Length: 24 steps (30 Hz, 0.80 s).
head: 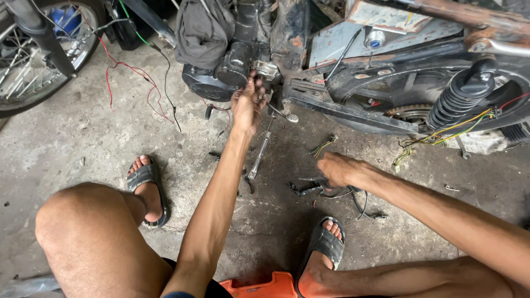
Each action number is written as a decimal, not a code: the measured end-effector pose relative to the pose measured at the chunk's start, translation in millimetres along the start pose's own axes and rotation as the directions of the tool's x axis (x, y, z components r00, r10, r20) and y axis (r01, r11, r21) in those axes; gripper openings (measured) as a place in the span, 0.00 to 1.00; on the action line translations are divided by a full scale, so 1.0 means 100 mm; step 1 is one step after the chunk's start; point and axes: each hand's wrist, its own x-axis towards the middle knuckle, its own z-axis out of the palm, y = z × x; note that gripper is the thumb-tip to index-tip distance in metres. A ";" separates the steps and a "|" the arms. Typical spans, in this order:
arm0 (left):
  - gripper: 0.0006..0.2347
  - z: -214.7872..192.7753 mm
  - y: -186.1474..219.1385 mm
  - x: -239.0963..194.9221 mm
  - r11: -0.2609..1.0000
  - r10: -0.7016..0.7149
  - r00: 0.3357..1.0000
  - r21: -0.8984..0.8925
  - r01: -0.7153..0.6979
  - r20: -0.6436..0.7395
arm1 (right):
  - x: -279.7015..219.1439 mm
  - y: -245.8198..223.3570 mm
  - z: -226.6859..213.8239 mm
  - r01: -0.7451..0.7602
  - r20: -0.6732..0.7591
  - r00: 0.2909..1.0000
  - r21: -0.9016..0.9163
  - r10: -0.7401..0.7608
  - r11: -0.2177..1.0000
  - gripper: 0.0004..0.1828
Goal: The person sits on the floor and works on the motorcycle's wiring near the engine. They use pliers to strip and twist wires together, then wrap the connections with electrical tape.
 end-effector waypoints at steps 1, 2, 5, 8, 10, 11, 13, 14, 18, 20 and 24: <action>0.11 0.02 -0.03 0.01 1.000 0.002 1.000 0.001 -0.002 0.004 | -0.02 -0.01 0.04 -0.001 -0.005 1.000 0.000 0.001 1.000 0.14; 0.09 0.03 -0.05 0.01 0.999 0.021 0.998 0.045 -0.018 -0.067 | -0.03 -0.02 0.08 -0.002 0.012 1.000 -0.018 0.002 1.000 0.14; 0.09 0.00 -0.05 0.03 0.987 0.047 0.988 0.161 -0.022 -0.150 | 0.07 0.03 0.30 0.004 0.028 1.000 -0.069 -0.002 0.998 0.14; 0.09 -0.03 -0.02 0.00 0.969 0.023 0.987 0.248 0.016 -0.156 | 0.49 0.21 0.75 0.027 0.022 0.999 -0.075 -0.025 0.997 0.15; 0.09 -0.05 0.03 -0.05 0.963 0.001 0.990 0.266 0.038 -0.143 | 0.53 0.05 0.72 0.040 0.008 0.999 -0.051 -0.040 0.998 0.15; 0.09 -0.06 0.06 -0.09 0.958 -0.026 0.989 0.278 0.066 -0.145 | 0.37 -0.19 0.51 -0.020 -0.024 1.000 -0.005 0.020 1.000 0.13; 0.09 -0.10 0.09 -0.15 0.953 -0.058 0.988 0.289 0.097 -0.142 | 0.49 -0.35 0.69 -0.085 -0.054 0.995 0.045 0.087 0.995 0.12; 0.08 -0.14 0.10 -0.19 0.954 -0.079 0.987 0.277 0.115 -0.138 | 0.76 -0.26 1.07 -0.179 -0.040 0.979 0.274 0.198 0.945 0.10; 0.05 -0.19 0.13 -0.33 0.947 -0.174 0.973 0.247 0.207 -0.149 | 0.56 -0.83 0.87 -0.255 0.006 0.962 0.380 0.273 0.889 0.14; 0.06 -0.09 0.18 -0.61 0.929 -0.200 0.968 0.283 0.237 -0.153 | 0.87 -0.72 1.40 -0.176 -0.085 0.977 0.203 0.197 0.963 0.11; 0.11 -0.15 0.07 -0.91 0.873 -0.221 0.965 0.413 0.260 -0.139 | 1.15 -0.58 2.02 -0.128 -0.163 0.977 0.080 0.140 0.989 0.08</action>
